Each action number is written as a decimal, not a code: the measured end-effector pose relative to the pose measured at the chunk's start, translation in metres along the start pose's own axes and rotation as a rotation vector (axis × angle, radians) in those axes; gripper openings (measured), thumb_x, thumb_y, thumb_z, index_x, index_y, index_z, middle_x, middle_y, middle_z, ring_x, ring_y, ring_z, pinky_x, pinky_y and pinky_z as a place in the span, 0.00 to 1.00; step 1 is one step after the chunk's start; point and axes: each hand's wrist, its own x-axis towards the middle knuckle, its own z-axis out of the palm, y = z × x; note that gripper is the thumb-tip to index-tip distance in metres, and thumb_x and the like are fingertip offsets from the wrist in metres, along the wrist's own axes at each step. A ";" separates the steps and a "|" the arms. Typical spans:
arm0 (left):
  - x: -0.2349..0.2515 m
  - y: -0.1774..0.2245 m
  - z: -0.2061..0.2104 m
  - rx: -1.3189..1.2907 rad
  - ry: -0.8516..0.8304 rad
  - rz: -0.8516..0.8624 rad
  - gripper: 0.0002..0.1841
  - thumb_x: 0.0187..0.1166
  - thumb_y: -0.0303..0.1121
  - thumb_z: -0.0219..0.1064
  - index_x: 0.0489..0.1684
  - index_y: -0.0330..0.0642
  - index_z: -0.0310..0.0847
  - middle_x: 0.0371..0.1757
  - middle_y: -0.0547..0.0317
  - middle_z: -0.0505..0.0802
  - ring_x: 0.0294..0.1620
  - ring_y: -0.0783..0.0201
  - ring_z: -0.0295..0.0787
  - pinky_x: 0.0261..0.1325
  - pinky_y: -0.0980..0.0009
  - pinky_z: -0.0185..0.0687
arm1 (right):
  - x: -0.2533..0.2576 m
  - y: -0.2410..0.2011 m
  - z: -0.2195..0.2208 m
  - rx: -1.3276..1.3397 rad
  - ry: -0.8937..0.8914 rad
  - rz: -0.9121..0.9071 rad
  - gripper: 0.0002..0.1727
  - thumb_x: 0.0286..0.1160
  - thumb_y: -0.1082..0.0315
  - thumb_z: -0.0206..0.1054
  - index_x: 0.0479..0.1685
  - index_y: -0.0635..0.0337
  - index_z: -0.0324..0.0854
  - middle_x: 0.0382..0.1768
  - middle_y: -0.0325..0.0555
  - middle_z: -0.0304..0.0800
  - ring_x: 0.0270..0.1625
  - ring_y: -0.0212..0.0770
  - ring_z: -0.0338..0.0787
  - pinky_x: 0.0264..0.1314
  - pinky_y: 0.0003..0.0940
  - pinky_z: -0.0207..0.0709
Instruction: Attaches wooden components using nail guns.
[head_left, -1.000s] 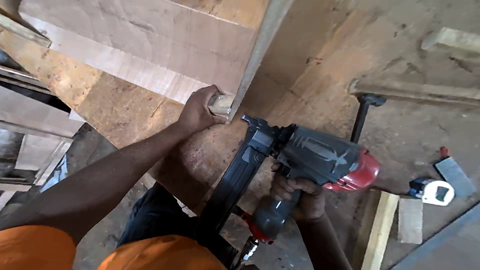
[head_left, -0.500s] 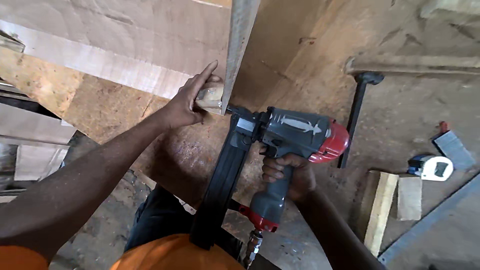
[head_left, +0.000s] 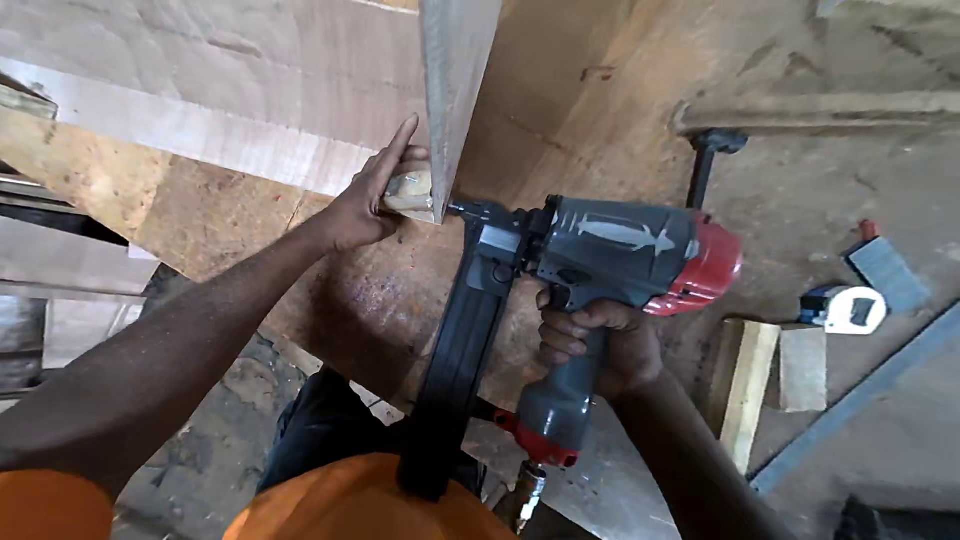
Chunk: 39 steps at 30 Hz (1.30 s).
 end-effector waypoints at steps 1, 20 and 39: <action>0.000 0.000 0.000 -0.006 -0.016 0.000 0.64 0.53 0.16 0.73 0.98 0.49 0.31 0.89 0.57 0.69 0.88 0.59 0.65 0.88 0.56 0.67 | -0.007 -0.001 -0.001 -0.028 0.013 -0.012 0.18 0.64 0.64 0.68 0.54 0.60 0.84 0.17 0.34 0.76 0.18 0.31 0.81 0.28 0.30 0.82; 0.004 -0.010 -0.003 -0.046 0.043 0.057 0.62 0.51 0.19 0.78 0.97 0.51 0.45 0.82 0.63 0.81 0.85 0.56 0.70 0.87 0.43 0.64 | -0.031 0.082 0.098 -1.399 1.113 -0.036 0.34 0.61 0.61 0.83 0.70 0.56 0.76 0.39 0.54 0.90 0.38 0.54 0.91 0.40 0.64 0.85; 0.009 -0.041 0.020 0.335 0.319 0.130 0.33 0.66 0.65 0.74 0.52 0.44 0.85 0.48 0.49 0.94 0.54 0.47 0.92 0.62 0.45 0.82 | -0.054 0.093 0.259 -1.141 1.051 0.078 0.08 0.72 0.59 0.75 0.35 0.53 0.88 0.27 0.31 0.91 0.29 0.28 0.89 0.39 0.29 0.87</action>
